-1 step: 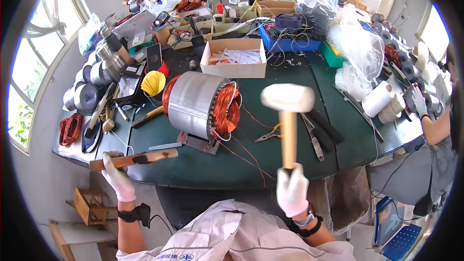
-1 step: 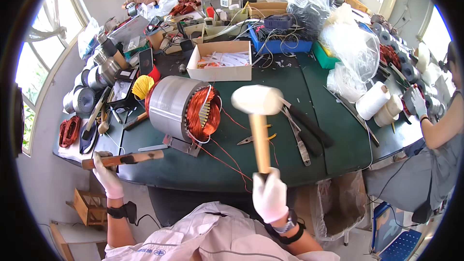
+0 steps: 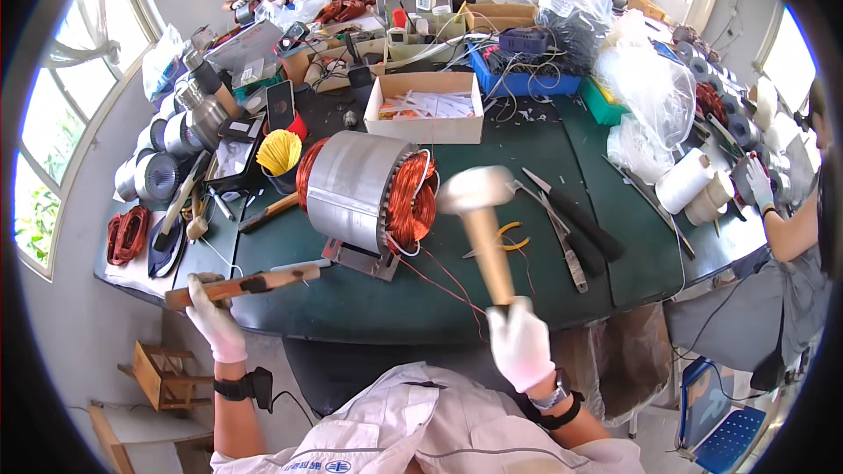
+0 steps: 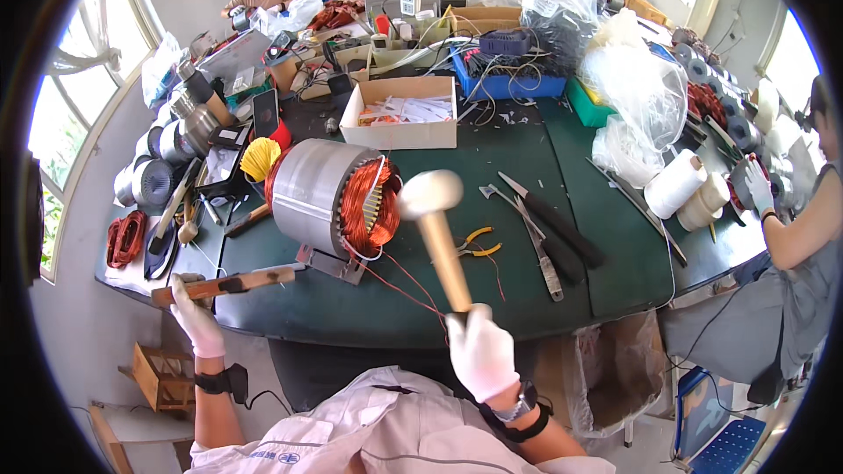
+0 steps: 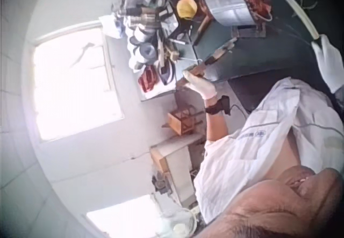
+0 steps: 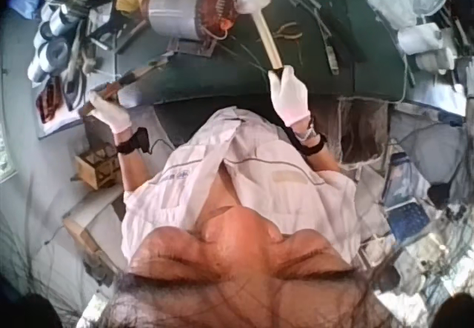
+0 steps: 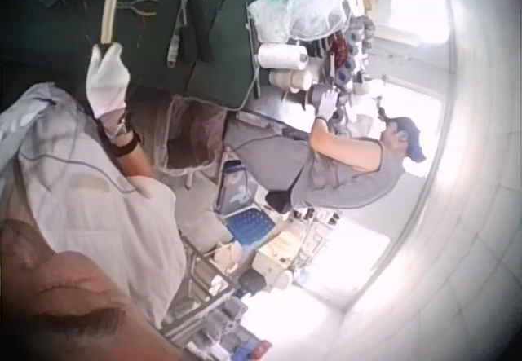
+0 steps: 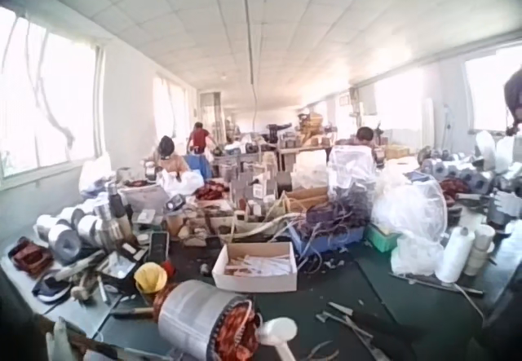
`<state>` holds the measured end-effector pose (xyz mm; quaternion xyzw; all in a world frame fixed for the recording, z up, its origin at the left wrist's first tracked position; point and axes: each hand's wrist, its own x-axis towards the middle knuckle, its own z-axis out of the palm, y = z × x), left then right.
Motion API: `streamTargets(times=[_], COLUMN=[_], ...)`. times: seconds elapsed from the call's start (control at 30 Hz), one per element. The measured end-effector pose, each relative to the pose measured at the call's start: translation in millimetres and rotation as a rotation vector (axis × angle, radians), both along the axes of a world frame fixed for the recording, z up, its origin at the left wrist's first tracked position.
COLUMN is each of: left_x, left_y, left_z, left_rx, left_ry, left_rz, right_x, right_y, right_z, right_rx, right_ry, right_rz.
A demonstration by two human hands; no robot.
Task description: Assembling and shaping the copper windings of an electric motor stator using a mallet and wooden blocks.
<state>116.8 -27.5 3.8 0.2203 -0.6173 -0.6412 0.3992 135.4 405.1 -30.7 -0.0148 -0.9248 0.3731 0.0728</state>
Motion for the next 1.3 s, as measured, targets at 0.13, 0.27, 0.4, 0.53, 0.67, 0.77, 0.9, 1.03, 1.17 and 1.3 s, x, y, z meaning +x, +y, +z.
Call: streamTargets(times=[0.13, 0.27, 0.4, 0.53, 0.67, 0.77, 0.9, 1.03, 1.17, 1.3], left_x=[-5, -5, -21, -60, -83, -85, -63, -29, -21, -29], left_y=[-17, 3, 68, 108, 120, 125, 137, 152, 147, 119], left_z=[-16, -16, -13, -19, -38, -41, -39, -15, 33, 74], left_rx=[0.157, -0.134, -0.849, -1.356, -1.512, -1.515, -1.461, -1.343, -1.169, -1.082], left_ry=[-0.332, -0.684, -0.424, -0.240, -0.281, -0.172, -0.375, -0.249, 0.008, 0.012], left_rz=[-0.213, -0.639, -0.801, -0.934, -0.907, -0.842, -0.882, -0.836, -0.924, -0.608], right_x=[5, -1, -19, -1, -10, -34, -65, -79, -115, -158], right_y=[-7, -16, -6, -3, 31, 78, 98, 26, -12, -6], right_z=[-1, 1, -6, 4, -1, -8, 30, 56, 15, 27], right_rx=[0.032, 0.046, 0.201, 0.021, -0.017, 0.197, 0.577, 0.239, 0.338, 0.540], right_ry=[-0.062, 0.003, -0.086, 0.044, 0.056, 0.058, 0.221, 0.166, 0.158, 0.367], right_rz=[0.016, -0.039, -0.021, -0.074, -0.134, -0.172, -0.130, 0.422, 0.377, 0.284])
